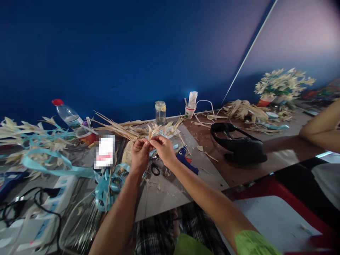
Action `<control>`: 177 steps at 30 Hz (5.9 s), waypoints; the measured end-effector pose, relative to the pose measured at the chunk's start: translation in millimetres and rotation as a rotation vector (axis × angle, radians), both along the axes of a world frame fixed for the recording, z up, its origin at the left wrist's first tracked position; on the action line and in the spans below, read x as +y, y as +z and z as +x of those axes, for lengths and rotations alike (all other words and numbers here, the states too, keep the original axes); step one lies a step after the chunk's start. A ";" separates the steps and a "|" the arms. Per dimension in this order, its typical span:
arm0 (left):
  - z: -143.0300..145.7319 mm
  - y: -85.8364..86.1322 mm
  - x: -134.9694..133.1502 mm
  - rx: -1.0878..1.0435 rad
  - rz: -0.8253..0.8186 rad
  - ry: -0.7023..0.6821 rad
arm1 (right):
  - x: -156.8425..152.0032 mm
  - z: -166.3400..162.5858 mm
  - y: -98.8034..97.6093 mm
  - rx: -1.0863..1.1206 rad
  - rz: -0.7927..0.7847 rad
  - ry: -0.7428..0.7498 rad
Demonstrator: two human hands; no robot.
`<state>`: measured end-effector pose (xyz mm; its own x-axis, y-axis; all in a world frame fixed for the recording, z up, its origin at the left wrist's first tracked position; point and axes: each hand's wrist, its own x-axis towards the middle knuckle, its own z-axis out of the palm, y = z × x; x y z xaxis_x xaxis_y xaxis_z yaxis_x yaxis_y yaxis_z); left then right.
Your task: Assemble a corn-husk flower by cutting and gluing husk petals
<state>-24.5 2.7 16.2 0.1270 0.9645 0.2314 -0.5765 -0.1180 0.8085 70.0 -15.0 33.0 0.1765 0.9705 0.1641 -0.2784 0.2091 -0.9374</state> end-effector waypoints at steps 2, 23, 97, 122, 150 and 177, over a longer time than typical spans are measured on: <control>0.4 -2.9 0.4 0.062 0.027 0.082 | 1.1 -2.9 -3.8 0.044 -0.006 -0.011; 4.9 0.1 -6.9 0.237 -0.190 -0.211 | 12.0 28.8 -11.2 0.311 -0.119 0.074; 0.5 -13.3 2.6 0.252 -0.189 -0.042 | 9.7 14.1 -20.9 0.142 -0.129 0.093; -12.0 2.5 10.1 -0.002 -0.291 -0.039 | 20.5 50.1 -18.6 0.130 -0.062 -0.166; -8.6 -0.2 7.2 0.013 -0.315 -0.042 | 35.1 40.2 -50.6 -0.482 -0.129 -0.292; -5.5 -4.5 9.1 0.352 -0.297 0.072 | 26.4 35.9 -28.7 0.188 -0.074 -0.023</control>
